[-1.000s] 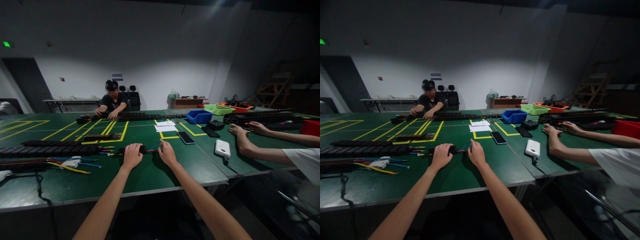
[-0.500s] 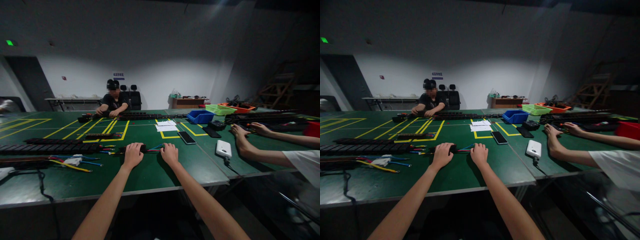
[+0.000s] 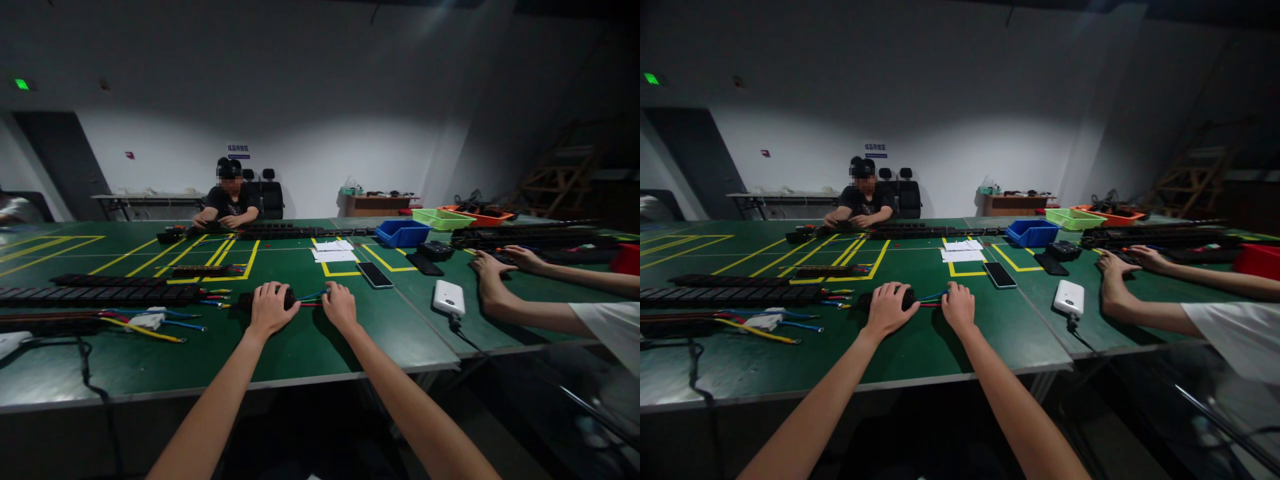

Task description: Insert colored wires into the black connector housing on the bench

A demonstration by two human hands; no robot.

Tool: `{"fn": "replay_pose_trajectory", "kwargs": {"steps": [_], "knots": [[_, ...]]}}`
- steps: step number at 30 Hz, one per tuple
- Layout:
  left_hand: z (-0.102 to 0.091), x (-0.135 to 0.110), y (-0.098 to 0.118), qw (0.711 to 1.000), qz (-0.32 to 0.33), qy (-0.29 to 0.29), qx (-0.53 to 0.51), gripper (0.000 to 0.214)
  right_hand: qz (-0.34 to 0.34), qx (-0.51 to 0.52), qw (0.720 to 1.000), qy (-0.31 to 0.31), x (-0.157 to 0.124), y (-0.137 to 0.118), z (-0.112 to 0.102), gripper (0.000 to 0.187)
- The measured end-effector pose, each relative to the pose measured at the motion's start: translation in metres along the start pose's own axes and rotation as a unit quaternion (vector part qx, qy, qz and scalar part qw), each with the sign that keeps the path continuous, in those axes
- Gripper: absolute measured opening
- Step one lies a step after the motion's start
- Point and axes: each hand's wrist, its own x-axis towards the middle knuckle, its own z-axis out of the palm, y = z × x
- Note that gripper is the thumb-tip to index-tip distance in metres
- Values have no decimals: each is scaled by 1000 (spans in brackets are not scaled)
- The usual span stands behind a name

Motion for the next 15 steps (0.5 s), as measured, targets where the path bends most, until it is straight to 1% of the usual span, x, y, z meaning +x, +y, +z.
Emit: {"fn": "replay_pose_trajectory", "kwargs": {"steps": [4,8,12,15], "knots": [[7,-2,-7,1000,-9,-20,14,62,-11,24,999,18,0,-1,-2,29],[7,-2,-14,999,-10,-38,11,70,-13,25,999,23,0,2,-1,27],[3,0,-21,998,-3,-57,-2,70,1,14,1000,5,1,4,-1,29],[0,1,-23,998,5,-55,-8,68,10,12,1000,-9,2,5,-1,32]]}}
